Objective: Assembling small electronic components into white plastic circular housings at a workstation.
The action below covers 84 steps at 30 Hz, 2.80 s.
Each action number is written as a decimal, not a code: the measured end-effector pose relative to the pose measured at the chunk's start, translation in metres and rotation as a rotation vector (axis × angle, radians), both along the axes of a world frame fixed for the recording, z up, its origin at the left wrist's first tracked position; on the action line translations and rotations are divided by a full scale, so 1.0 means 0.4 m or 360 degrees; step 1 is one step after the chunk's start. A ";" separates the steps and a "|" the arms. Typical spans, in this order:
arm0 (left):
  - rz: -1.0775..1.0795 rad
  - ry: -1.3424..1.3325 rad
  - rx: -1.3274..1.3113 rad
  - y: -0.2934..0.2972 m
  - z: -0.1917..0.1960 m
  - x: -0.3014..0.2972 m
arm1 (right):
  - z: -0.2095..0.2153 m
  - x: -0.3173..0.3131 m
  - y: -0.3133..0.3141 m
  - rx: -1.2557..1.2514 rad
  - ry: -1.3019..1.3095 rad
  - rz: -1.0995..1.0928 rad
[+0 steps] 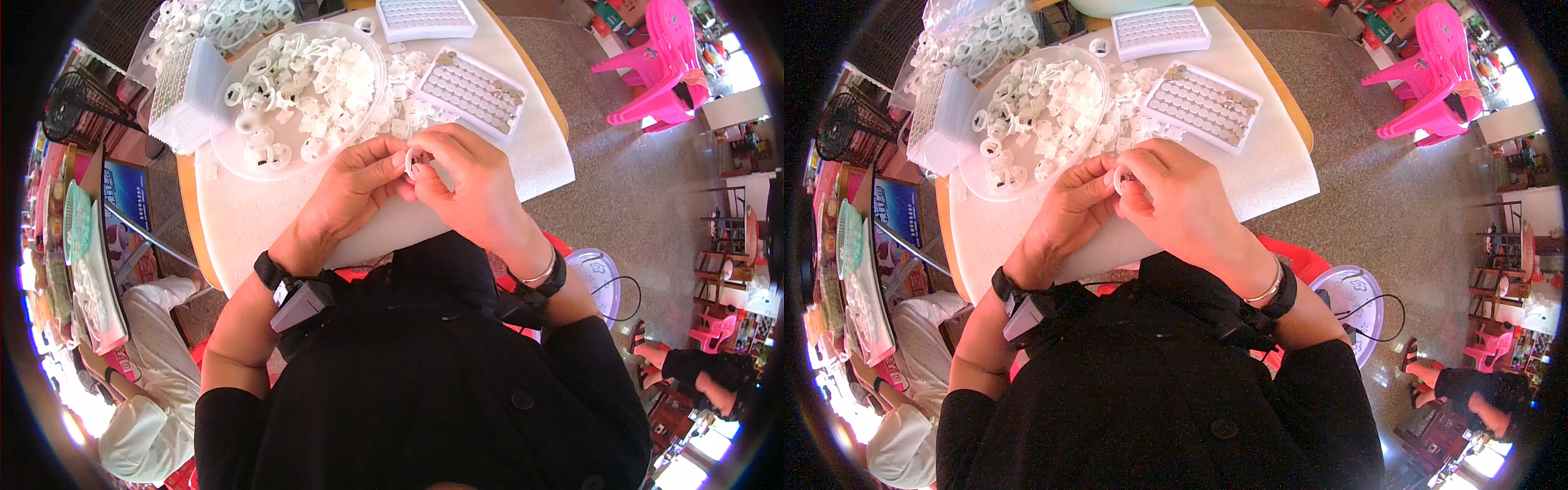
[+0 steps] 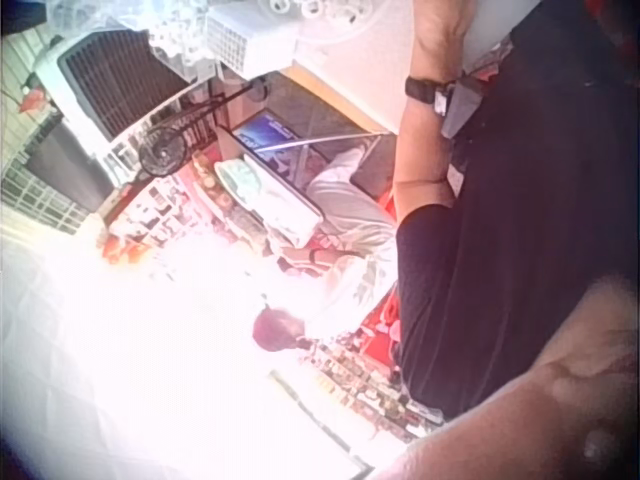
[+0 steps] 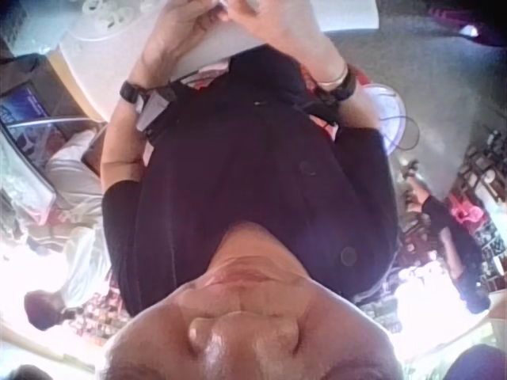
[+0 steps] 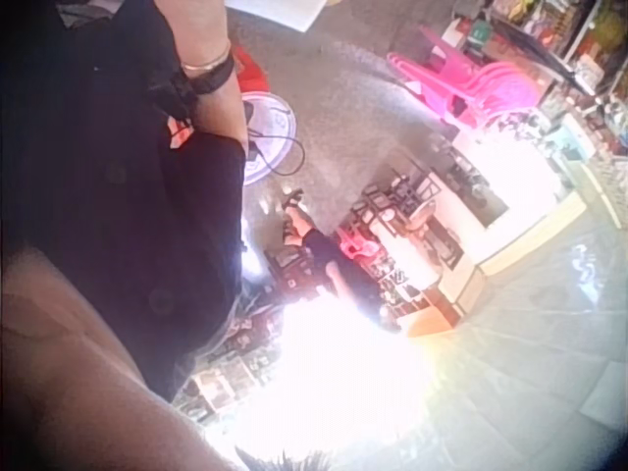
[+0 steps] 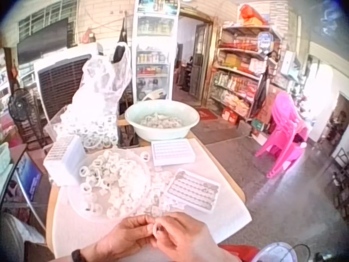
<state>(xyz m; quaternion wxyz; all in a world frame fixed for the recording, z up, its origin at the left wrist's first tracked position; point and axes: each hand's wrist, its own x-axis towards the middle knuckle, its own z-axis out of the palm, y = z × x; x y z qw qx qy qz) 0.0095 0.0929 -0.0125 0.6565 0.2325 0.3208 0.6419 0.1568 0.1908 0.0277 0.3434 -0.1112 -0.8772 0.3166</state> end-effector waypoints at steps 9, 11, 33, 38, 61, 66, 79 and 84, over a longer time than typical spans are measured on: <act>0.0114 0.0090 -0.0117 -0.004 0.010 0.011 | -0.009 -0.003 -0.007 0.0134 0.0046 -0.0061; 0.0121 0.0117 -0.0129 -0.004 0.008 0.009 | -0.015 -0.002 -0.007 0.0087 0.0029 -0.0044; 0.0110 0.0032 0.0052 -0.002 0.006 0.008 | -0.005 0.034 -0.008 -0.0472 -0.0040 -0.0077; 0.0095 0.0153 -0.0032 -0.002 0.018 0.010 | -0.009 0.042 -0.016 -0.0440 -0.0014 -0.0088; 0.0375 0.0941 0.0157 -0.001 0.025 0.033 | -0.017 0.057 -0.007 -0.1489 0.0023 0.0091; 0.0340 0.0938 0.0174 -0.002 0.019 0.034 | -0.016 0.052 0.001 -0.1841 0.0080 0.0027; -0.0079 0.0241 -0.0075 -0.017 0.027 0.015 | -0.012 0.048 -0.016 -0.1224 -0.0064 -0.0192; -0.0053 0.0203 -0.0069 -0.017 0.014 0.004 | -0.025 0.045 -0.006 -0.0782 -0.0009 -0.0220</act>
